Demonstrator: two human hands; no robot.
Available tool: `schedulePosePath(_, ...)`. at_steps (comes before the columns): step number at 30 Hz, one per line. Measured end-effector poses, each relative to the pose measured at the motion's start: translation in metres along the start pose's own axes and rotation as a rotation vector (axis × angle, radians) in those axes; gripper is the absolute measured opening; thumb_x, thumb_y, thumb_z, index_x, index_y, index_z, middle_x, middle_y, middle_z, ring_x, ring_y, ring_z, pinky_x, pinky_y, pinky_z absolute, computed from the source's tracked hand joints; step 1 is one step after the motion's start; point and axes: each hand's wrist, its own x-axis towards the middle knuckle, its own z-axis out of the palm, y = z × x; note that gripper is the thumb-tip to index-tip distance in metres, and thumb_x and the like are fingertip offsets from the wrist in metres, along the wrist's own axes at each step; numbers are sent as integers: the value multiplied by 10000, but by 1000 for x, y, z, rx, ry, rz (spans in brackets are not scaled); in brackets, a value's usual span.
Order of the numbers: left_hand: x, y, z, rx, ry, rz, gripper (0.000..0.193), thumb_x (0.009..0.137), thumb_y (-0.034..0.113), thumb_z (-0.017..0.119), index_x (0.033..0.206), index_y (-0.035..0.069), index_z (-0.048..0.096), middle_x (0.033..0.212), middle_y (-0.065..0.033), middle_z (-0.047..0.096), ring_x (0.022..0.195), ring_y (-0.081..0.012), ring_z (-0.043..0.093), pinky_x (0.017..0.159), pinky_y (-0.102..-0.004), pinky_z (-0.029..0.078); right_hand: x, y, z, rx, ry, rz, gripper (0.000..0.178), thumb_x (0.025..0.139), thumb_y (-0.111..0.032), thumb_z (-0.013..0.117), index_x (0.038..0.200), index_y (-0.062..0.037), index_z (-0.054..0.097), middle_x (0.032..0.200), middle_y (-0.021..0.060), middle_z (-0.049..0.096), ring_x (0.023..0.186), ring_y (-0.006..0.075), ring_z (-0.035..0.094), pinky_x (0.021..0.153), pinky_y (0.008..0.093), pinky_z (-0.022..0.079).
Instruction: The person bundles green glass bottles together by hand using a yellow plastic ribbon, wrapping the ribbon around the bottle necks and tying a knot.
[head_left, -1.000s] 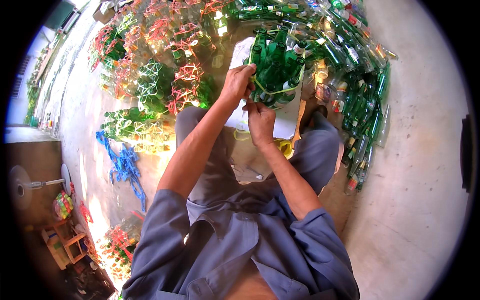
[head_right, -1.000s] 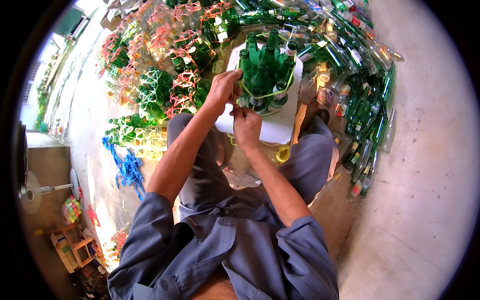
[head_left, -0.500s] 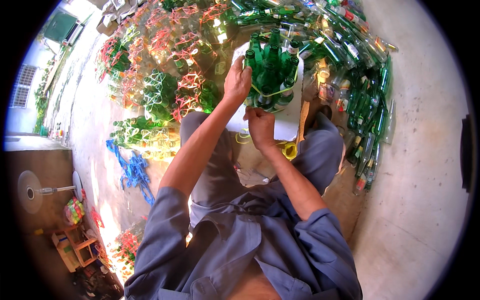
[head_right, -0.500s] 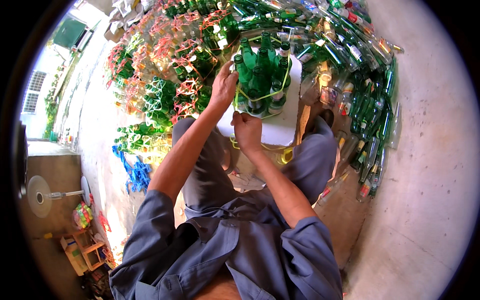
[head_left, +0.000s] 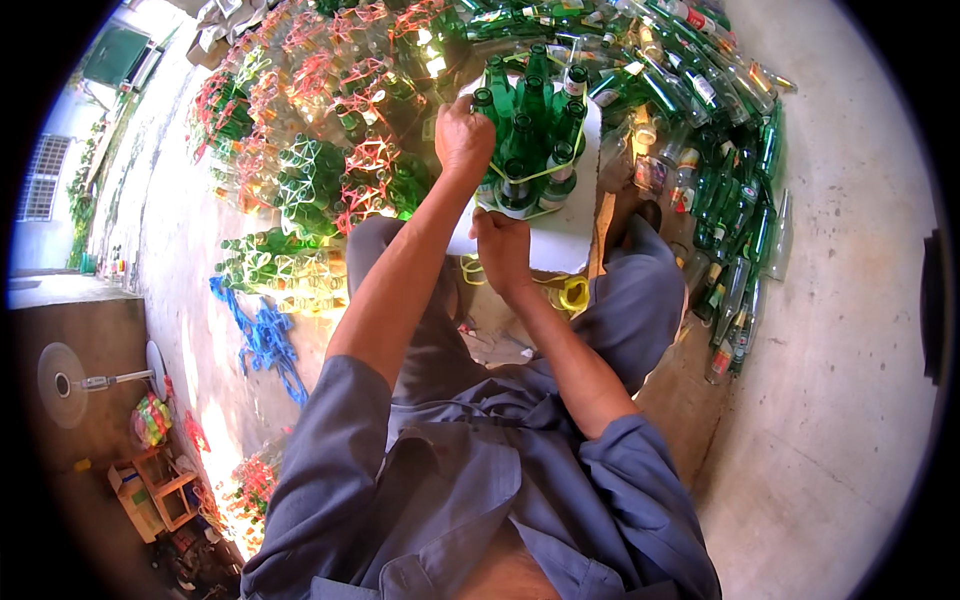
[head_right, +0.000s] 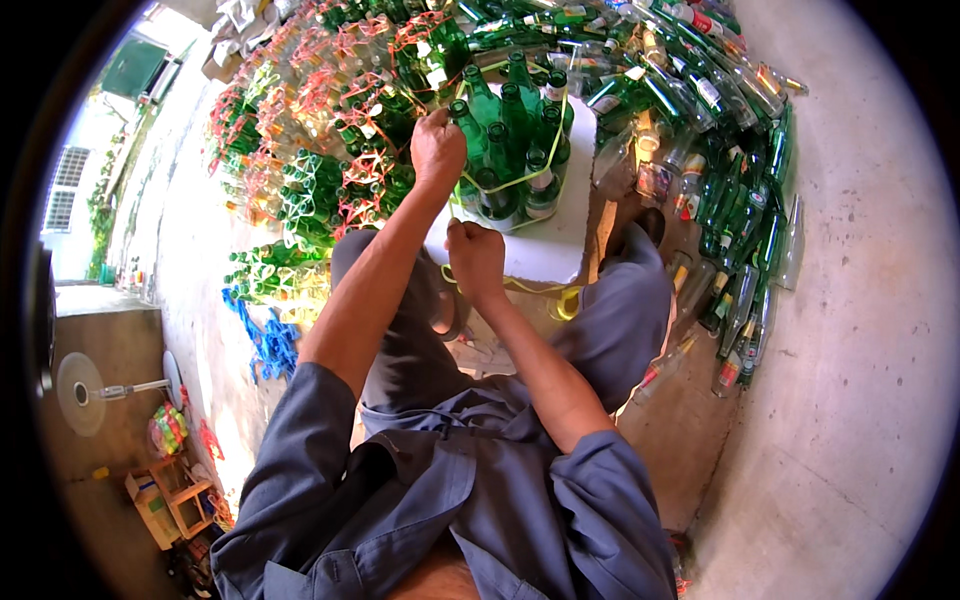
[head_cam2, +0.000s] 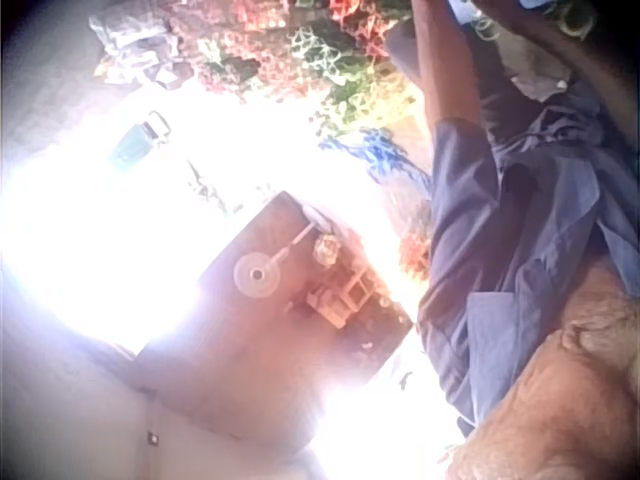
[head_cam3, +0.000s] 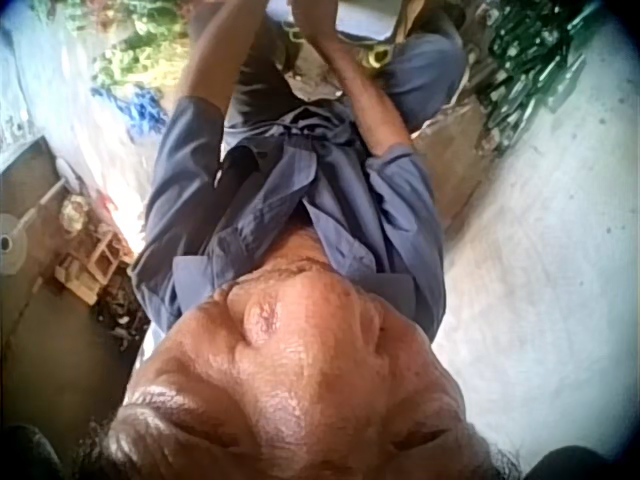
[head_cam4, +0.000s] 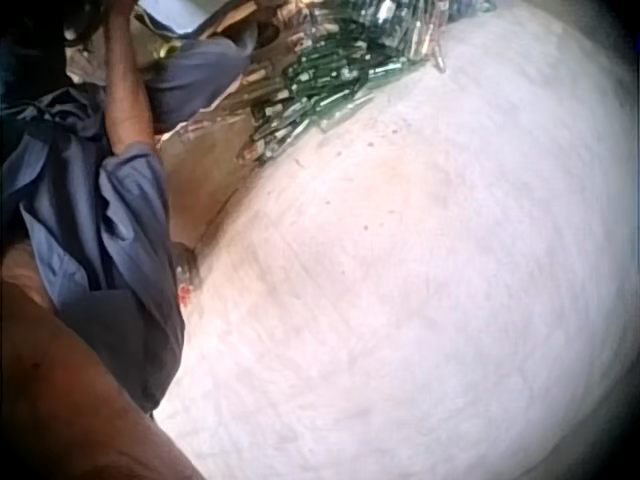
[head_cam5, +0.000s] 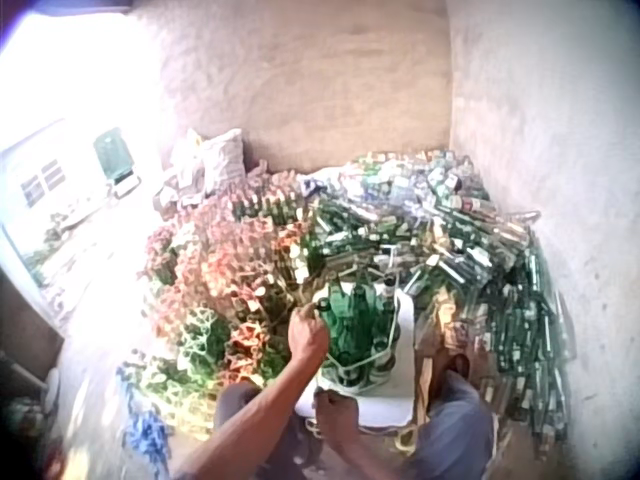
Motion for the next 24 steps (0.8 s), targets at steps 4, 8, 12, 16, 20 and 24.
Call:
schedulePosePath(4,-1,0,-2,-76,44,1,371,803,138,449,1061,23,690,1056,-226,631,1064,-387,567,942,-421,450,-3,1,0,-74,-29,-34,384,892,-255,528,662,29,648,537,179,570,494,278,550,560,400,440)
schedulePosePath(8,-1,4,-4,-35,-14,-21,388,792,130,445,1084,28,679,1039,-219,653,1021,-391,599,914,-441,467,-7,4,-3,-92,-25,-14,378,892,-249,527,665,29,647,553,193,577,493,311,551,558,407,444)
schedulePosePath(12,0,8,-9,-20,-39,-50,439,789,142,448,1156,63,674,1106,-217,659,1055,-383,608,933,-421,470,-11,7,-3,-117,-16,-29,368,891,-240,545,662,30,641,559,205,572,488,338,543,545,414,440)
schedulePosePath(16,0,18,-16,-30,-119,-162,467,803,177,453,1211,75,656,1194,-194,647,1119,-359,605,951,-405,472,-9,0,-13,-189,-19,-78,333,884,-220,576,662,23,627,571,229,546,501,380,530,537,426,433)
schedulePosePath(20,-1,18,-18,-17,-124,-145,478,804,183,454,1229,81,648,1202,-191,646,1134,-357,599,953,-407,471,2,-10,-34,-355,1,-363,270,850,-153,618,636,6,576,578,239,519,532,416,532,512,438,431)
schedulePosePath(24,-1,17,-19,-42,-132,-152,480,802,184,452,1229,81,647,1204,-194,644,1132,-357,600,956,-410,468,13,-40,-54,-512,5,-535,233,810,-73,646,614,-13,534,579,229,518,557,424,551,484,450,435)
